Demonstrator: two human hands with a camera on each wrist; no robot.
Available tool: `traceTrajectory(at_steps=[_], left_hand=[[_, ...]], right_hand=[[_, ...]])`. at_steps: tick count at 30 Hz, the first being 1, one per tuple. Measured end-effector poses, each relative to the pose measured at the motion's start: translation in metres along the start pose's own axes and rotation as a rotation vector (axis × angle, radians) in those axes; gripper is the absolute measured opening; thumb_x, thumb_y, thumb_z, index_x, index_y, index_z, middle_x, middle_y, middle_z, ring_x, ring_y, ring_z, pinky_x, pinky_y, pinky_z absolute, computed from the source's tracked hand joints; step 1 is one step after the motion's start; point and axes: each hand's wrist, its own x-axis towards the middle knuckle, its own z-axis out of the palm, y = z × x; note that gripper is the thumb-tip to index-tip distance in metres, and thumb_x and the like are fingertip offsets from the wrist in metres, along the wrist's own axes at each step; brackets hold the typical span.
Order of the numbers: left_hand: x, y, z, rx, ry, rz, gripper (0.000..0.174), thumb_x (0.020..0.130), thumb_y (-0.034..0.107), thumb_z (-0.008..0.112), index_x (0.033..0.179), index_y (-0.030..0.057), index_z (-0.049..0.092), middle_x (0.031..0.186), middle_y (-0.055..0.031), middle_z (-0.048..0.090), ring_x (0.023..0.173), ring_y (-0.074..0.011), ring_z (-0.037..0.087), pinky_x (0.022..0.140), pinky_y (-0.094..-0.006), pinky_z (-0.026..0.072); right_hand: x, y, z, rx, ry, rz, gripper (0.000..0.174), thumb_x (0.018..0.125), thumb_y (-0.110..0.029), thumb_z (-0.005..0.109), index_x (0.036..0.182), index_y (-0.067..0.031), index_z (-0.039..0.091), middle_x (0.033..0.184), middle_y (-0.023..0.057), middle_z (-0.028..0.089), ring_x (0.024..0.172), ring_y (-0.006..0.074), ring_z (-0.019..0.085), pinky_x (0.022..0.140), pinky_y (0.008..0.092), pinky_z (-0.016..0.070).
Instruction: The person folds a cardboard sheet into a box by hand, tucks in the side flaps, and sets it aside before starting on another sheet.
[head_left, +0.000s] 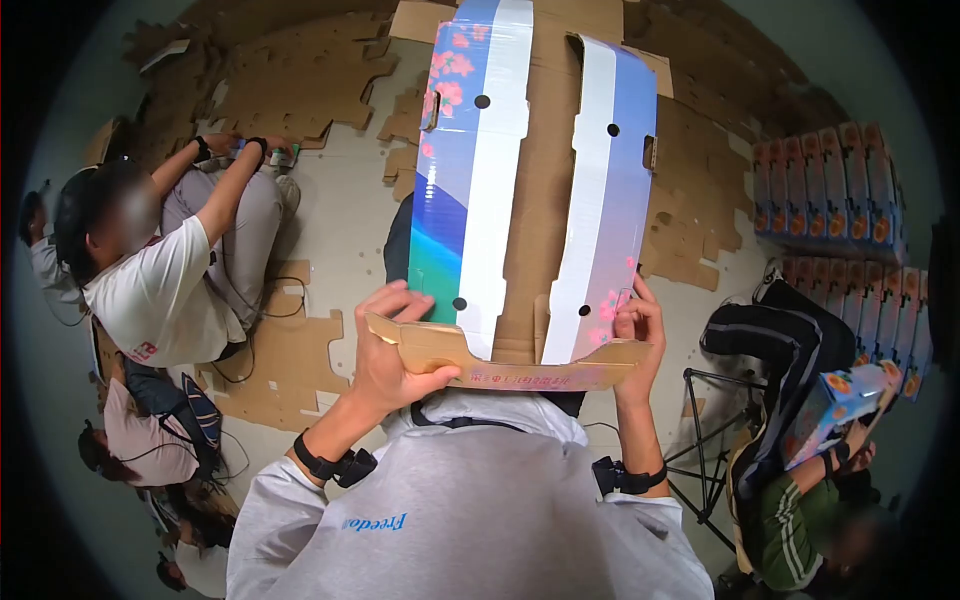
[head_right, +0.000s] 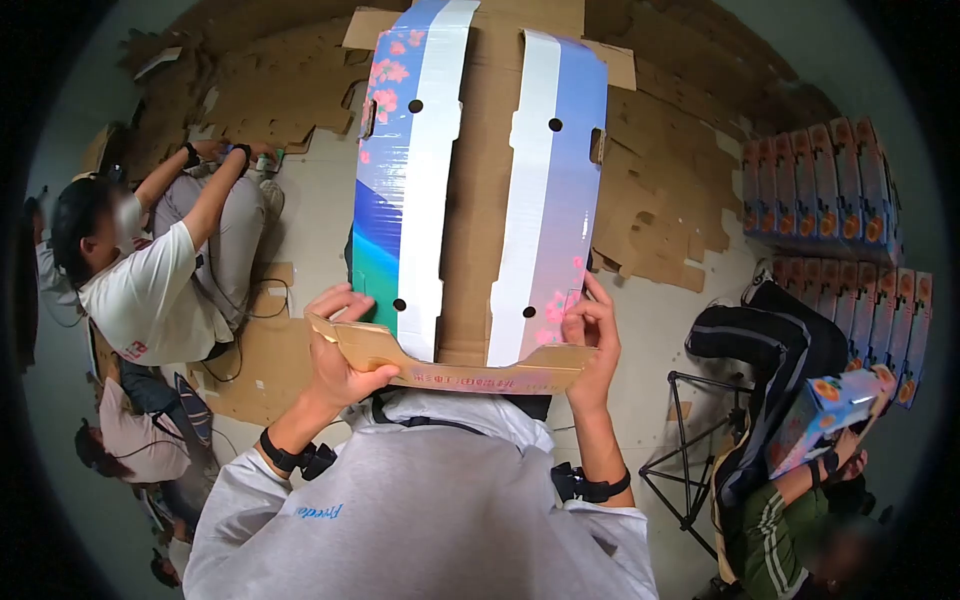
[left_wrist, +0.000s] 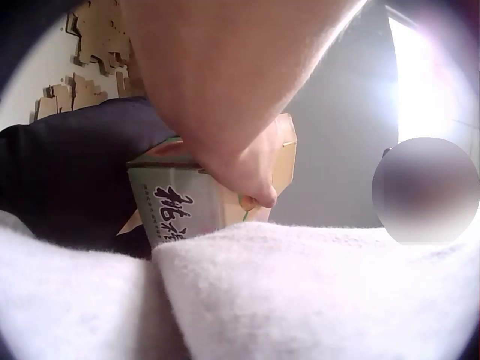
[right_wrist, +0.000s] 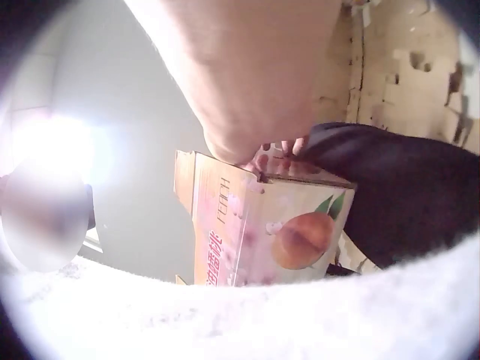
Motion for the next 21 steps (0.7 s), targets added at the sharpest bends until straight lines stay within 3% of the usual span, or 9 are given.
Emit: traceTrajectory(at_steps=[3,6,9,12,15,21], left_hand=[[0.003,-0.006,0.006,-0.108,0.095,0.033,0.083,0.073,0.047,0.091,0.137,0.0016,0.064,0.134,-0.0180,0.060,0.136,-0.0462,0.052,0.108,-0.0531,0.0484],[0.006,-0.009,0.001,-0.014,0.053,0.114,0.080,0.079,0.052,0.084,0.140,0.0035,0.064,0.139,-0.0196,0.063,0.135,-0.0501,0.055,0.106,-0.0540,0.0508],[-0.001,-0.022,0.001,0.061,0.008,0.227,0.079,0.086,0.058,0.074,0.142,0.0024,0.063,0.140,-0.0186,0.065,0.133,-0.0505,0.058,0.105,-0.0544,0.0522],[-0.001,-0.025,0.003,0.028,-0.008,0.223,0.077,0.092,0.059,0.065,0.142,0.0015,0.062,0.140,-0.0180,0.065,0.132,-0.0494,0.059,0.106,-0.0544,0.0516],[0.002,-0.023,0.005,0.032,0.034,0.190,0.074,0.096,0.057,0.060,0.143,0.0008,0.062,0.140,-0.0184,0.065,0.127,-0.0490,0.061,0.105,-0.0556,0.0517],[-0.007,-0.027,0.016,0.100,0.095,0.143,0.075,0.099,0.060,0.050,0.144,0.0009,0.061,0.145,-0.0187,0.057,0.131,-0.0519,0.055,0.107,-0.0590,0.0485]], right_hand=[[0.003,0.004,0.005,0.031,0.009,-0.019,0.032,0.108,-0.034,0.062,0.120,-0.0040,0.057,0.156,0.0224,0.050,0.132,0.0235,0.055,0.110,0.0381,0.0441],[-0.001,-0.012,0.014,0.155,0.007,0.157,0.047,0.109,-0.033,0.061,0.141,-0.0010,0.052,0.153,0.0204,0.052,0.134,0.0231,0.054,0.113,0.0379,0.0417],[0.003,-0.012,0.013,0.145,-0.002,0.175,0.056,0.108,-0.029,0.061,0.154,-0.0006,0.045,0.149,0.0174,0.055,0.135,0.0225,0.054,0.113,0.0377,0.0422],[0.010,-0.027,0.010,0.161,-0.018,0.265,0.057,0.105,-0.022,0.065,0.155,-0.0009,0.047,0.144,0.0157,0.059,0.135,0.0217,0.054,0.112,0.0374,0.0428],[0.015,-0.032,0.008,0.040,0.018,0.267,0.053,0.102,-0.016,0.067,0.150,-0.0003,0.053,0.138,0.0159,0.063,0.129,0.0207,0.059,0.109,0.0358,0.0461],[0.019,-0.037,0.010,0.047,-0.007,0.216,0.050,0.101,-0.013,0.067,0.148,-0.0005,0.054,0.129,0.0164,0.068,0.116,0.0186,0.066,0.101,0.0318,0.0505]])
